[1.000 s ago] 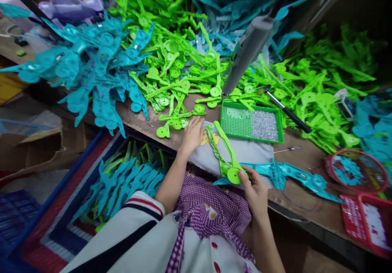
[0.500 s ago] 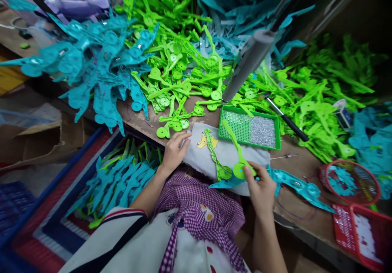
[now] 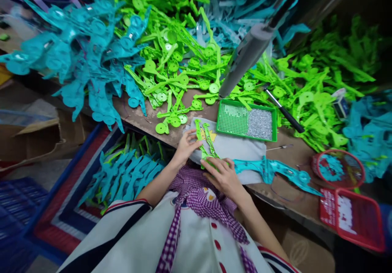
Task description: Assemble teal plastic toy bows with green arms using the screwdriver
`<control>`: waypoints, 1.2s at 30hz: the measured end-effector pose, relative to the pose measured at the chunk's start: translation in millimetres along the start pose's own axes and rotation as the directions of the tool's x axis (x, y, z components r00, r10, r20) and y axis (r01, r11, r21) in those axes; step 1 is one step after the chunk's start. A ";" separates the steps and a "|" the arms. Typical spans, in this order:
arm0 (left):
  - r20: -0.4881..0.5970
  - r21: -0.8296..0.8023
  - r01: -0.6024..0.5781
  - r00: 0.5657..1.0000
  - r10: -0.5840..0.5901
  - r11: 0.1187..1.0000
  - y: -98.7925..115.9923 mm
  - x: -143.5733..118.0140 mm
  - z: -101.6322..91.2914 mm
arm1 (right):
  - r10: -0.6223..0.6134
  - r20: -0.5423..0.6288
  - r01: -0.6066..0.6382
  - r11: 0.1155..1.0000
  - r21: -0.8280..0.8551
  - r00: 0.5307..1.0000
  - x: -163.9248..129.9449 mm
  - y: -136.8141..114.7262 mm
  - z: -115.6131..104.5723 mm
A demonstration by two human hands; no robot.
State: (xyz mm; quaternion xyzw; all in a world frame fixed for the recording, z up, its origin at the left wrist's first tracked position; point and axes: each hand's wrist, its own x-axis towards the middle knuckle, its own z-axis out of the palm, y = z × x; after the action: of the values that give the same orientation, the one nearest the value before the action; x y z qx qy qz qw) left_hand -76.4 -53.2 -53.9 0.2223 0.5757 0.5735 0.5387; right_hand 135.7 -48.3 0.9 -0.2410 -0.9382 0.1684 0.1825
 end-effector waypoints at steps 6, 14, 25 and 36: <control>0.022 0.201 -0.176 0.984 0.175 0.964 2.7 29.4 -18.7 | 0.357 -0.169 -0.335 0.931 0.144 0.919 -7.7 25.2 -28.5; 0.042 0.384 -0.218 0.975 0.219 0.897 7.2 41.3 -23.1 | 0.459 -0.416 -0.349 0.883 0.315 0.785 60.1 47.6 -50.8; 0.116 0.642 -0.354 0.922 0.370 0.680 112.8 140.3 -30.7 | 0.464 -0.335 -0.258 0.823 0.507 0.820 85.8 44.6 -47.7; 0.486 0.793 -0.600 0.729 0.483 0.108 164.6 188.0 -23.0 | 0.579 -0.213 -0.432 0.764 0.480 0.787 -3.2 60.7 -27.2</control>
State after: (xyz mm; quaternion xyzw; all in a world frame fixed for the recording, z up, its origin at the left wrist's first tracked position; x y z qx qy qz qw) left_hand -216.4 141.5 20.1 0.7064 0.6392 0.2882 0.0965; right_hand 173.6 6.5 -0.7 -0.4712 -0.7320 0.3573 0.3383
